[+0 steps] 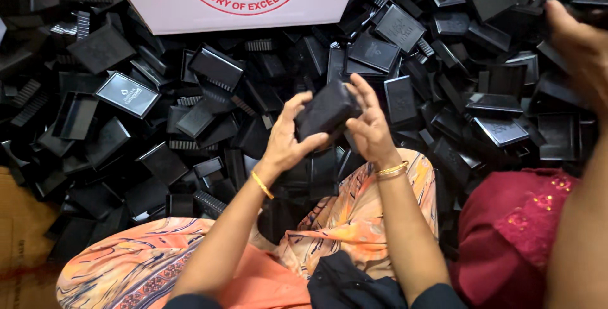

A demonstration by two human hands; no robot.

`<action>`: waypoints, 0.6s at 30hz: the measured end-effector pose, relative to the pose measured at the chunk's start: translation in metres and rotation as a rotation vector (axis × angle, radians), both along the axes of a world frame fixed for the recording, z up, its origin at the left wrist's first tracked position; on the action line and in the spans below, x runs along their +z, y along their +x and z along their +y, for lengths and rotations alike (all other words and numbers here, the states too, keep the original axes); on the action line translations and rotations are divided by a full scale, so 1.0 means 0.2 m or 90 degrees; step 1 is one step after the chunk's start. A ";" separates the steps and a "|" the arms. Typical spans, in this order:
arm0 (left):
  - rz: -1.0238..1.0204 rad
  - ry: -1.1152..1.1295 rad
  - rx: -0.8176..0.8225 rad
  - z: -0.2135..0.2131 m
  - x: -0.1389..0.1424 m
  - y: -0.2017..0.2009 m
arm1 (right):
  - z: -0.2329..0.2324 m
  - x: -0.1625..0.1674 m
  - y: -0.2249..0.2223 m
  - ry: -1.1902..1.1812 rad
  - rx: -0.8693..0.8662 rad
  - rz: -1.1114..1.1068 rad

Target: The person sits on the floor and repeatedly picks up small black plastic components from a large pile, inspects them by turning them over, and places them into a cardboard box. Other workers are visible nearby doing the same.

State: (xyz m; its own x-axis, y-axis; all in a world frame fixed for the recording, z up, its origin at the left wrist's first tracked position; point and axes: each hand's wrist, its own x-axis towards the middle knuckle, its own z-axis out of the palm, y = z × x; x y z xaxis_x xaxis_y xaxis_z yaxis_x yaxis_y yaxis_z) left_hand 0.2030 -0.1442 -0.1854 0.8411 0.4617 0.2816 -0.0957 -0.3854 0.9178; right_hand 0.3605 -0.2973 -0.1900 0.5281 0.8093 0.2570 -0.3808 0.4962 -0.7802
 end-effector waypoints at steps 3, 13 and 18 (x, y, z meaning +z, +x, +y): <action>0.030 0.167 -0.031 0.01 0.05 -0.04 | 0.01 -0.02 0.00 -0.020 0.027 -0.031; 0.207 0.247 -0.039 -0.04 0.11 -0.04 | 0.02 -0.05 0.01 -0.051 -0.002 0.049; -0.132 0.442 0.064 -0.09 0.11 0.00 | 0.03 -0.11 0.03 -0.040 0.024 0.239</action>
